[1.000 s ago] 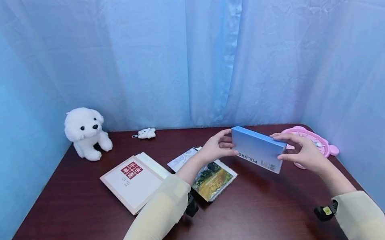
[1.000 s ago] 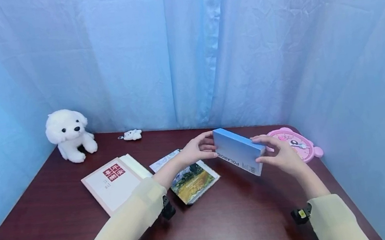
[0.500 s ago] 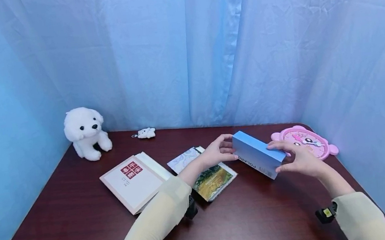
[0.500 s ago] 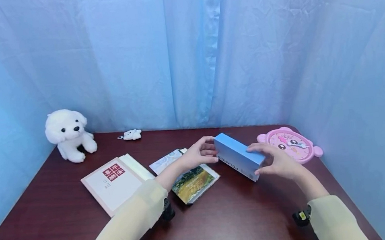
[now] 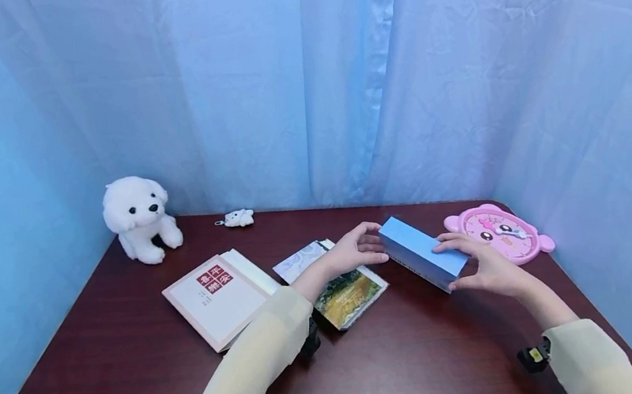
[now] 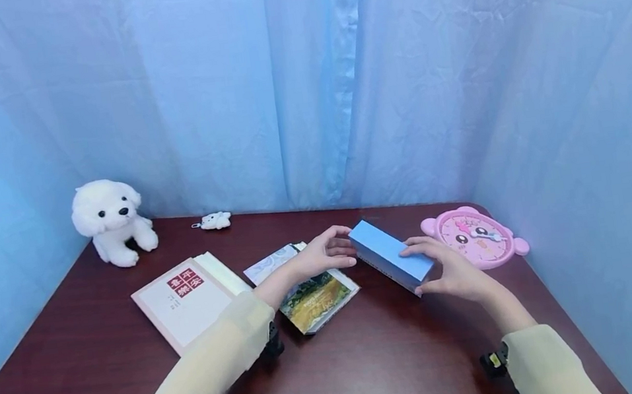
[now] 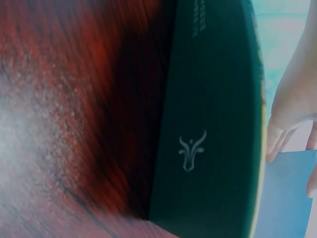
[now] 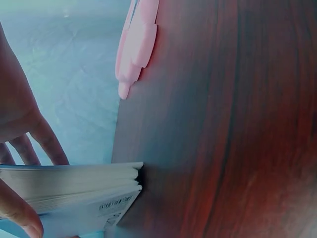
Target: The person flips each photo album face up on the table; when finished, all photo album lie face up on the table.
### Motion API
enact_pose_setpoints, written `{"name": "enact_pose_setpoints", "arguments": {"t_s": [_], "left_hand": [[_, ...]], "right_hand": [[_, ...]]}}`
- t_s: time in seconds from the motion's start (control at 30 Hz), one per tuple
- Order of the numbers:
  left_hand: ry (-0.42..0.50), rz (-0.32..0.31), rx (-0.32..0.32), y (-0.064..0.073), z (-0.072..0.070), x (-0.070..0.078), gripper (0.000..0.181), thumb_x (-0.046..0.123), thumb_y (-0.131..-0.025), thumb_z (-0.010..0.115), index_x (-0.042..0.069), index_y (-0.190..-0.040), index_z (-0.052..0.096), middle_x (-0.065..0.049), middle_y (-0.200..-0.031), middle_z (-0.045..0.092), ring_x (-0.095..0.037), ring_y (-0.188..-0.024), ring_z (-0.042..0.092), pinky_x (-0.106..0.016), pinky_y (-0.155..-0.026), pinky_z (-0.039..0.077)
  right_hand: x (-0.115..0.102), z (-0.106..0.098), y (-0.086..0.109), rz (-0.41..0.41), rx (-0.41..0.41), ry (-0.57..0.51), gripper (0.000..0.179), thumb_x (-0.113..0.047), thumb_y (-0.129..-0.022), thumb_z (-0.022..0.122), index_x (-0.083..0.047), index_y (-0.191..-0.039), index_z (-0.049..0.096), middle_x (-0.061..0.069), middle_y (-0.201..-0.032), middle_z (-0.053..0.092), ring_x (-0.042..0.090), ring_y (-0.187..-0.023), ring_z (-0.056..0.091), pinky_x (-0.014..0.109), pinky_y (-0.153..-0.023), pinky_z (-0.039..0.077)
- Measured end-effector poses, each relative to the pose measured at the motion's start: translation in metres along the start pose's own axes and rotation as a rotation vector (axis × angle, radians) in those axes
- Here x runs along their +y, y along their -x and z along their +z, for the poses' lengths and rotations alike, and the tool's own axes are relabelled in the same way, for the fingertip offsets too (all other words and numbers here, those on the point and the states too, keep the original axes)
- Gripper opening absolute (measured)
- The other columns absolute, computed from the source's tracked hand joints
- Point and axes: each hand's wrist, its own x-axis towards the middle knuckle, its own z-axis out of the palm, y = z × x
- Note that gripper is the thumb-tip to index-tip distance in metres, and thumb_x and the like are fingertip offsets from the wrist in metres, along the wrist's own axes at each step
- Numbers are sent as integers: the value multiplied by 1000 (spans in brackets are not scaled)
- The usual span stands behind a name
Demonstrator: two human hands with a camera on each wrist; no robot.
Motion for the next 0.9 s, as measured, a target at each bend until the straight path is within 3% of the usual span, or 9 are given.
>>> {"name": "enact_pose_setpoints", "arguments": {"t_s": [0.13,0.37,0.63,0.73,0.9], "left_hand": [[-62,15,43,-3,2,-1,53,22,-89,67,14,-134,41,-16,-133,50,-25,-120,54,-30,-91,49],[-148,3,108,-5,4,-3,38,25,-88,68,11,-118,48,-14,-120,58,-19,-109,59,-28,-85,50],[-161,-44,105,-4,2,-8,41,27,-87,69,12,-120,51,-7,-126,55,-20,-114,57,-30,-88,50],[-154,-56,99,-3,2,-9,41,27,-87,69,12,-120,51,-6,-127,53,-17,-113,57,-29,-87,50],[-164,-26,123,-4,2,-9,43,18,-88,68,10,-125,50,-6,-124,55,-17,-110,57,-27,-88,49]], "right_hand": [[-3,4,-2,-2,-30,12,70,-13,-64,88,-19,-126,55,2,-137,44,2,-118,36,19,-81,47],[-26,5,-6,-4,-126,-192,65,-6,-68,84,-7,-125,53,18,-140,38,11,-111,43,28,-68,56],[-31,8,-7,-11,-159,-222,62,-6,-70,83,-7,-125,54,20,-141,36,10,-112,43,28,-70,56],[-25,13,-6,-26,-153,-208,62,-8,-69,84,-7,-125,55,21,-141,37,12,-113,44,29,-70,56],[-5,20,-6,-49,-131,-42,67,-15,-66,87,-18,-125,57,12,-142,41,15,-120,41,30,-81,50]]}}
